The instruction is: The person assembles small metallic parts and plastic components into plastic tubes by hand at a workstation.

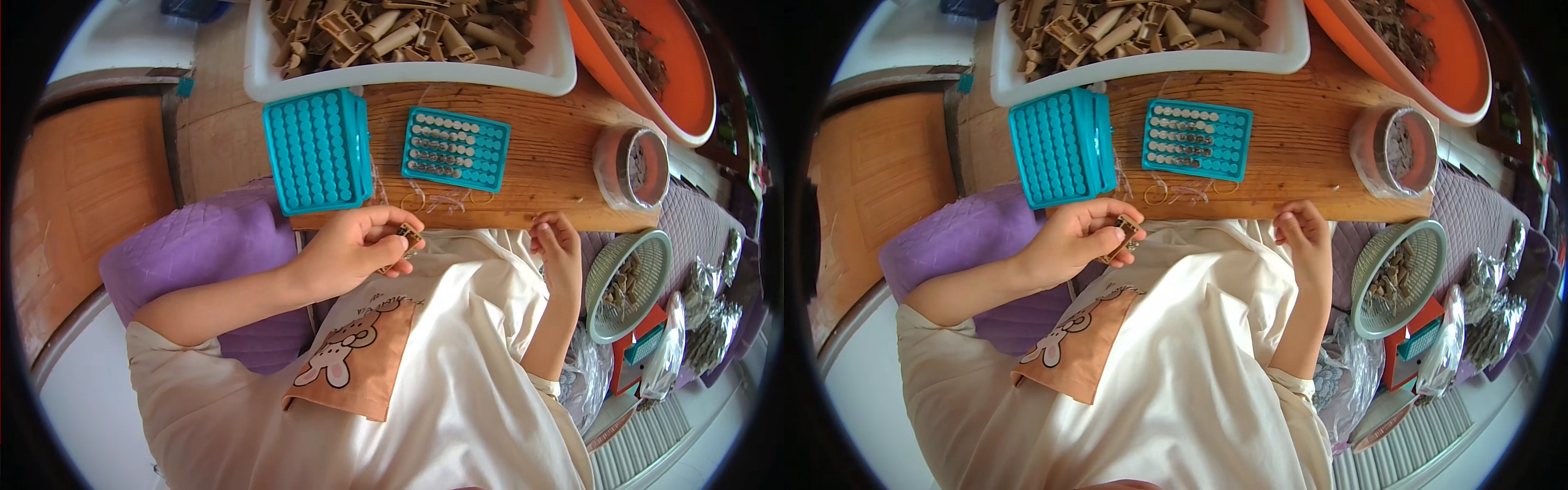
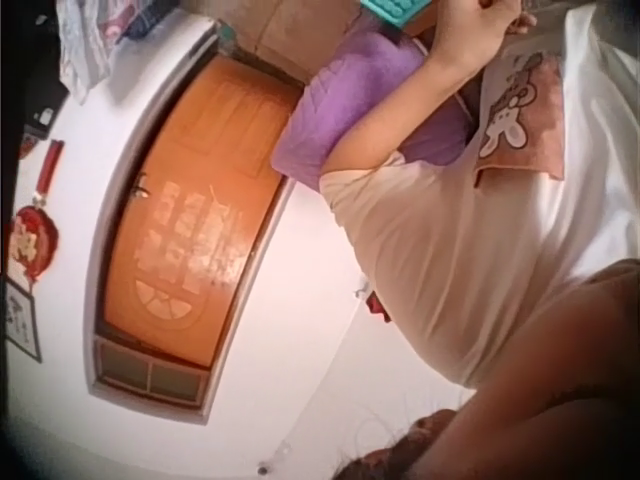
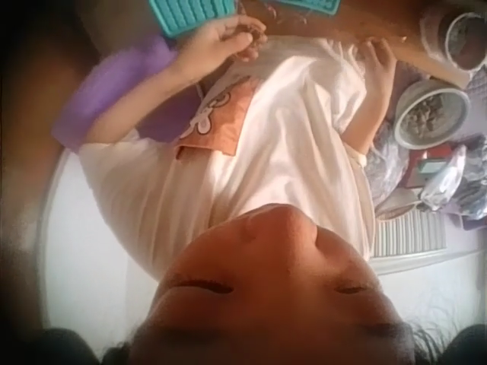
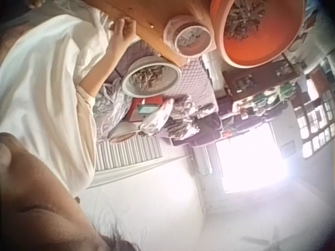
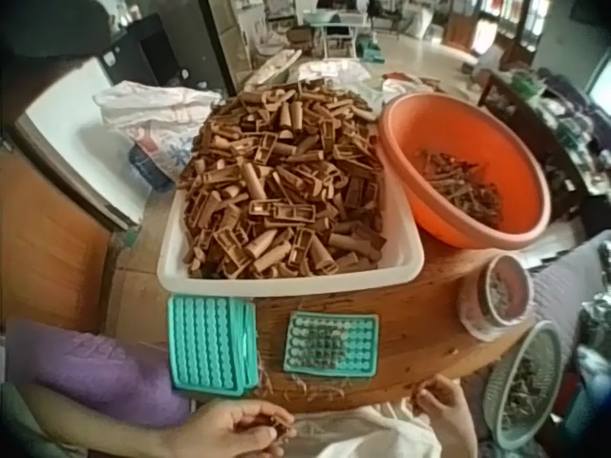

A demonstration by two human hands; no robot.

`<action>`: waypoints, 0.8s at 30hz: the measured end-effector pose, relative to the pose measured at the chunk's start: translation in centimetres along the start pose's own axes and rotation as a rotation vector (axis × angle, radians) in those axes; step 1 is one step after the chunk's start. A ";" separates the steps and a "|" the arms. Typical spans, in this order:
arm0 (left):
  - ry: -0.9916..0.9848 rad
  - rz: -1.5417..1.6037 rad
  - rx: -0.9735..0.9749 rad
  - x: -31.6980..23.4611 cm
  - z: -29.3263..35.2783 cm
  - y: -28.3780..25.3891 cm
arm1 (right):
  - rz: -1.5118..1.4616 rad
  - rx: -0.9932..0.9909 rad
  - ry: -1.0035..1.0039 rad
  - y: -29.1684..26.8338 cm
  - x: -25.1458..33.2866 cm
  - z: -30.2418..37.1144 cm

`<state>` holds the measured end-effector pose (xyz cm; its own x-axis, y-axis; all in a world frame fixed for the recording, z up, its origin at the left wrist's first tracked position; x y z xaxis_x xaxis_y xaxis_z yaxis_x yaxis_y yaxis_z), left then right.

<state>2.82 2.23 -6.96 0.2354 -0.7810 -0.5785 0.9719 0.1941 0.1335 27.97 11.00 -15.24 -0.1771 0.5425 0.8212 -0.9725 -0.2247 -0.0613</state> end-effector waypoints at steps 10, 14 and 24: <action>-0.077 -0.011 -0.035 0.7 -0.1 0.2 | -0.048 -0.734 -0.331 -7.6 -1.8 -0.1; -0.112 -0.015 -0.039 1.1 -0.2 0.2 | 0.394 -0.660 -0.567 -4.5 0.8 -0.4; -0.089 0.084 0.051 -0.1 0.1 0.7 | 0.766 -0.391 -0.739 0.4 2.9 -0.1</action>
<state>3.45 2.39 -6.69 0.3132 -0.8134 -0.4901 0.9474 0.2322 0.2201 27.04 12.53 -12.93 -0.7391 -0.2693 0.6173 -0.6503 0.0467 -0.7582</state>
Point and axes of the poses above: each hand's wrist, its own z-axis away from the middle knuckle, its own y-axis out of the palm, x = y × z, the point moved 5 cm from there along -z, towards the middle knuckle, and after that the axes turned 15 degrees about -x, right-handed, at the moved point
